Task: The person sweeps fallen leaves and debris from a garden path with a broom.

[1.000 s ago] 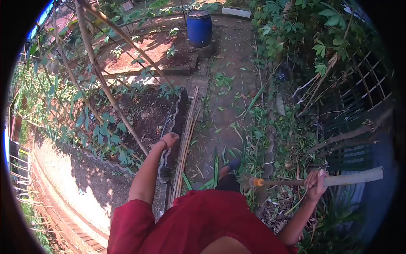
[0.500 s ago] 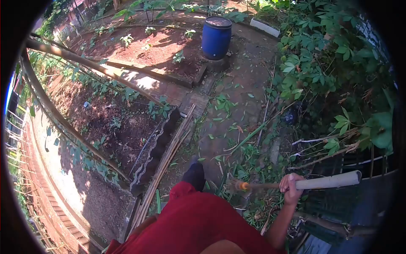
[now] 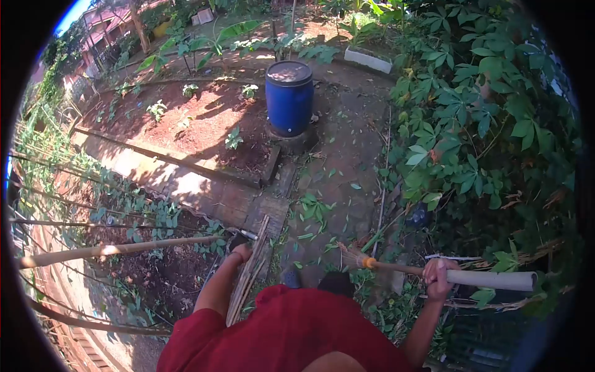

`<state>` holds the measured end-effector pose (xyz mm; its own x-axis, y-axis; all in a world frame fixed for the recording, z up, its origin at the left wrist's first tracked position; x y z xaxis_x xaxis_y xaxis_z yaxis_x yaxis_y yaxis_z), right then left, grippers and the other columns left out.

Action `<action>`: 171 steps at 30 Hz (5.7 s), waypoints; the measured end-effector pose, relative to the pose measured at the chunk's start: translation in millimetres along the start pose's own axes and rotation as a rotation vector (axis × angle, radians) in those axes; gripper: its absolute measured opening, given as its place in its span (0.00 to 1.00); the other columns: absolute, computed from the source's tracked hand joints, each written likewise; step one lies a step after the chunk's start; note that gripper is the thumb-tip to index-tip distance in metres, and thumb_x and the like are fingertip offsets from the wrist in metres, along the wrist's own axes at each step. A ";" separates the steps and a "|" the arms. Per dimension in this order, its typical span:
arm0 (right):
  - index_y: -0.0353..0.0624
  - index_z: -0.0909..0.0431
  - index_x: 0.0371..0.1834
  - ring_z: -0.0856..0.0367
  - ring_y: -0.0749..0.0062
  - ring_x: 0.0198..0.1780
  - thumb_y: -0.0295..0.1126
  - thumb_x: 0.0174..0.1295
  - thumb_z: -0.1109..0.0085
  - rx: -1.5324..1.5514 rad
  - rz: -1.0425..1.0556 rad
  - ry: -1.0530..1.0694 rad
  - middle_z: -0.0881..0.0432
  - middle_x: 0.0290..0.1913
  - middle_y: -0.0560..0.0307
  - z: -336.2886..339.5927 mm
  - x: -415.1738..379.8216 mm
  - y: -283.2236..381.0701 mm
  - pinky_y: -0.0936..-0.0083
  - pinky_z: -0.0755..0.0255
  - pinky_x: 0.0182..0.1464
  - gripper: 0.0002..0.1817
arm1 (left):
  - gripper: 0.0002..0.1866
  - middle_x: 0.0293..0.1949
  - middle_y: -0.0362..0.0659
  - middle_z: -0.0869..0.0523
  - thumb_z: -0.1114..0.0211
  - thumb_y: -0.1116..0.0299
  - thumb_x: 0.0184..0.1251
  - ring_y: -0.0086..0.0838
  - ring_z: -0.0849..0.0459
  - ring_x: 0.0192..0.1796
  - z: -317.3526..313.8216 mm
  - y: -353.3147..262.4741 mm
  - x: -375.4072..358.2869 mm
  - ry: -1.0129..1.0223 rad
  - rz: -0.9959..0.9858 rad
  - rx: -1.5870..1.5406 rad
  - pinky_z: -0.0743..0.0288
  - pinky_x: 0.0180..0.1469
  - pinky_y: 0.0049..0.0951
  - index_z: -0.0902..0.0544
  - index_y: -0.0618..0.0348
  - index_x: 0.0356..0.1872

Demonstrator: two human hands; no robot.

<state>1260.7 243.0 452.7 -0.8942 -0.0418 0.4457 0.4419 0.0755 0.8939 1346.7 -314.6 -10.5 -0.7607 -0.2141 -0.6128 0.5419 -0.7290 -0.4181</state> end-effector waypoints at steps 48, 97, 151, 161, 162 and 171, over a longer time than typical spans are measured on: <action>0.47 0.33 0.13 0.30 0.78 0.09 0.46 0.68 0.41 0.052 0.291 0.260 0.29 0.09 0.62 -145.3 1094.0 -488.0 0.81 0.34 0.15 0.26 | 0.12 0.34 0.46 0.14 0.29 0.67 0.54 0.38 0.14 0.37 514.0 -1033.7 775.1 0.403 -1.259 -0.423 0.22 0.42 0.37 0.16 0.58 0.39; 0.52 0.34 0.06 0.37 0.87 0.07 0.53 0.66 0.38 0.544 0.066 0.298 0.32 0.07 0.72 -126.3 1870.4 -868.4 0.86 0.34 0.18 0.32 | 0.13 0.19 0.48 0.20 0.31 0.60 0.57 0.46 0.19 0.26 877.3 -1308.7 1607.6 0.071 -0.932 -0.114 0.27 0.31 0.41 0.20 0.57 0.20; 0.46 0.40 0.08 0.39 0.69 0.13 0.30 0.52 0.38 -0.113 -0.278 0.416 0.36 0.12 0.62 -355.6 2136.9 -1007.9 0.69 0.44 0.20 0.21 | 0.10 0.25 0.49 0.15 0.29 0.62 0.54 0.36 0.16 0.29 959.2 -1389.9 1775.3 0.697 -1.063 -0.338 0.23 0.36 0.37 0.14 0.60 0.29; 0.38 0.42 0.13 0.38 0.61 0.18 0.25 0.60 0.46 0.076 -0.109 0.239 0.39 0.16 0.56 -381.4 2131.5 -1072.1 0.60 0.38 0.29 0.19 | 0.11 0.23 0.48 0.16 0.30 0.63 0.61 0.34 0.16 0.29 1131.2 -1326.0 1917.8 0.191 -0.977 -0.157 0.22 0.37 0.34 0.14 0.59 0.26; 0.37 0.42 0.14 0.41 0.62 0.19 0.23 0.60 0.46 0.144 -0.123 0.310 0.41 0.16 0.56 -392.7 2126.0 -1107.8 0.61 0.39 0.31 0.19 | 0.11 0.24 0.48 0.15 0.28 0.63 0.59 0.34 0.16 0.29 1143.8 -1306.9 1946.6 0.175 -0.908 -0.073 0.22 0.37 0.34 0.15 0.60 0.24; 0.40 0.39 0.12 0.36 0.61 0.19 0.22 0.59 0.39 -0.256 -0.187 0.259 0.38 0.16 0.57 -374.8 2151.6 -1115.2 0.66 0.41 0.27 0.21 | 0.10 0.37 0.47 0.11 0.29 0.63 0.54 0.41 0.13 0.43 975.9 -1383.7 1938.5 0.625 -1.101 -0.059 0.22 0.50 0.39 0.10 0.51 0.38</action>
<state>-1129.5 -304.7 433.1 -0.9276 -0.2837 0.2429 0.3064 -0.2061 0.9293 -1226.4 -355.2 34.6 -0.5284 0.8393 -0.1277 -0.2406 -0.2923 -0.9256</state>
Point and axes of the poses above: each hand's wrist, its own x-axis towards the middle knuckle, its own z-axis out of the back of the hand, y = z × x, the point moved 6 cm from there along x, towards the middle knuckle
